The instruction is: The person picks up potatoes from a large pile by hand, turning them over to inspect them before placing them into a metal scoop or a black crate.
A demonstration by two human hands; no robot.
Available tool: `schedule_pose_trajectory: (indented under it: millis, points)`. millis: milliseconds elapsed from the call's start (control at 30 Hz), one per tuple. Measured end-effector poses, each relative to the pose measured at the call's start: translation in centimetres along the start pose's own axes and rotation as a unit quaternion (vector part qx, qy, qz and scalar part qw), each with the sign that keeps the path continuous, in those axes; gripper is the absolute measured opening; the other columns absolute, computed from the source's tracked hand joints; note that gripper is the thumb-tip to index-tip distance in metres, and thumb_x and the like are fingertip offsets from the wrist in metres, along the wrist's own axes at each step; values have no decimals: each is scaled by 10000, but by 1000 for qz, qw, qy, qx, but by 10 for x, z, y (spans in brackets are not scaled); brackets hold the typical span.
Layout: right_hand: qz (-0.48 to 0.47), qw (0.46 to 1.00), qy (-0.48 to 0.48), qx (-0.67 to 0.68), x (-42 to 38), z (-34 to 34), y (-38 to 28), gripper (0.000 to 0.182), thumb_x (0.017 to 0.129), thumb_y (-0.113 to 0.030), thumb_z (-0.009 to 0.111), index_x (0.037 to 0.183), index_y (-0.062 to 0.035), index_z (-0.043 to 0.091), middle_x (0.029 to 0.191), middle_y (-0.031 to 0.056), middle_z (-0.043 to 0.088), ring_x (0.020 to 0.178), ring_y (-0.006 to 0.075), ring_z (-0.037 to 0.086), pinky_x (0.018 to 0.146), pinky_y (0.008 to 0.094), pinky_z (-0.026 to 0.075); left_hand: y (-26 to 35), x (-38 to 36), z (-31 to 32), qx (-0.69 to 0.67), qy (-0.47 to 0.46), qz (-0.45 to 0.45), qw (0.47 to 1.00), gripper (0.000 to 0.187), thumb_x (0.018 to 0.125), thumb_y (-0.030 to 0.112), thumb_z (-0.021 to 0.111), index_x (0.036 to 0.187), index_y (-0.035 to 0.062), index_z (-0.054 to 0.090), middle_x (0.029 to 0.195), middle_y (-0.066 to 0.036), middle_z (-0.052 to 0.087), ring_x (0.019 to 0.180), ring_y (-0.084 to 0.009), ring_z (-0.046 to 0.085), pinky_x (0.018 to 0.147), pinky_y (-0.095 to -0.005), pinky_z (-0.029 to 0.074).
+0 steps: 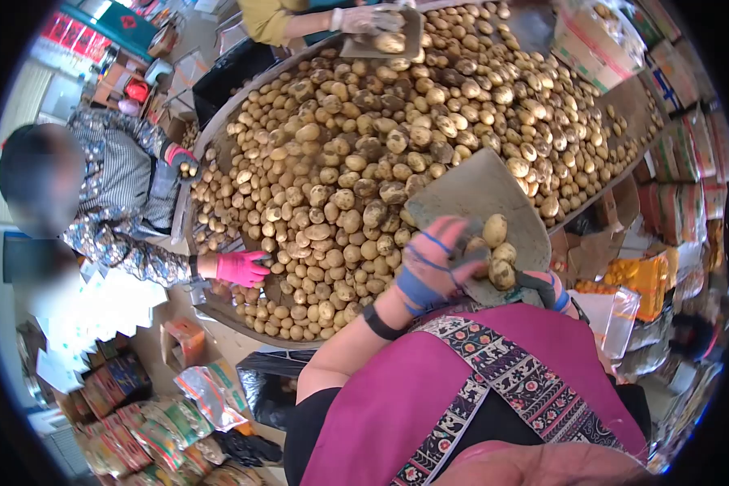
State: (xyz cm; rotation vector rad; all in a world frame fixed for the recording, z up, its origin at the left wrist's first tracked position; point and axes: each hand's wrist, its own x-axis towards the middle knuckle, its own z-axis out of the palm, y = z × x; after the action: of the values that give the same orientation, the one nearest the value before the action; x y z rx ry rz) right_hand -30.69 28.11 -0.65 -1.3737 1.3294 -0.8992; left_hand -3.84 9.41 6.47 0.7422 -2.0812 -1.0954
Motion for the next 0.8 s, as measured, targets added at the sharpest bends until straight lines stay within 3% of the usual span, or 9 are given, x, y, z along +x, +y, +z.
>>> schedule_pose_trajectory:
  millis: [100,167,200,300,433,567,667,733,800]
  points:
    - [-131,988,15,-76,13,5,-40,305,831,-121,681,1121,-32,651,1086,129,678,1023,250,654,903,349,502,-55,4,-50,91,183,-3,979,382,779,92,676,1144,19,592,1056,-188,624,987,-366,603,875,-403,487]
    - [89,968,82,219,12,11,-48,333,805,-130,729,1115,-40,648,1110,141,669,1032,248,647,913,364,496,-107,-12,-82,292,217,-71,929,482,803,151,689,1250,53,538,1200,-202,582,1108,-389,550,954,-440,446]
    - [-44,997,41,49,-4,-2,-5,412,767,-142,782,1137,-52,627,1128,146,654,1047,260,637,924,377,487,-132,-27,-95,373,186,-144,898,560,809,229,687,1309,64,492,1289,-218,524,1191,-401,490,987,-473,422]
    - [-116,987,36,-107,-1,-3,-2,488,726,-137,821,1159,-67,605,1141,150,638,1079,281,620,941,399,475,-170,-60,-126,456,16,-380,804,657,835,376,645,1411,165,409,1460,-114,408,1341,-427,336,1056,-497,358]
    - [-126,980,43,-146,10,3,-13,520,707,-132,835,1166,-76,597,1144,145,631,1094,293,610,956,414,464,-199,-78,-160,379,-5,-440,814,675,851,441,619,1446,235,377,1519,-32,347,1398,-416,251,1095,-495,321]
    - [-143,974,44,-170,19,3,-21,521,702,-159,843,1155,-76,600,1122,147,638,1063,299,625,941,411,474,-194,-53,-189,423,-13,-565,708,658,851,467,614,1424,217,407,1524,-33,335,1414,-405,221,1111,-520,293]
    - [-129,981,41,-140,11,-1,5,505,706,-147,835,1145,-63,601,1104,148,645,1041,296,636,924,404,487,-189,-36,-185,484,15,-510,711,647,833,436,640,1393,183,437,1508,-77,352,1395,-388,276,1107,-488,316]
    - [-116,984,39,-127,4,-2,15,490,710,-136,829,1136,-55,603,1099,148,647,1032,292,641,918,402,493,-198,-28,-167,321,46,-293,900,646,813,387,666,1373,148,450,1478,-108,381,1355,-371,352,1093,-452,353]
    - [-85,990,29,-109,-1,-3,15,480,715,-135,824,1135,-54,606,1100,149,648,1031,291,642,918,403,494,-200,-26,-137,374,-7,-313,873,639,816,368,663,1372,135,449,1465,-111,393,1328,-364,388,1084,-438,370]
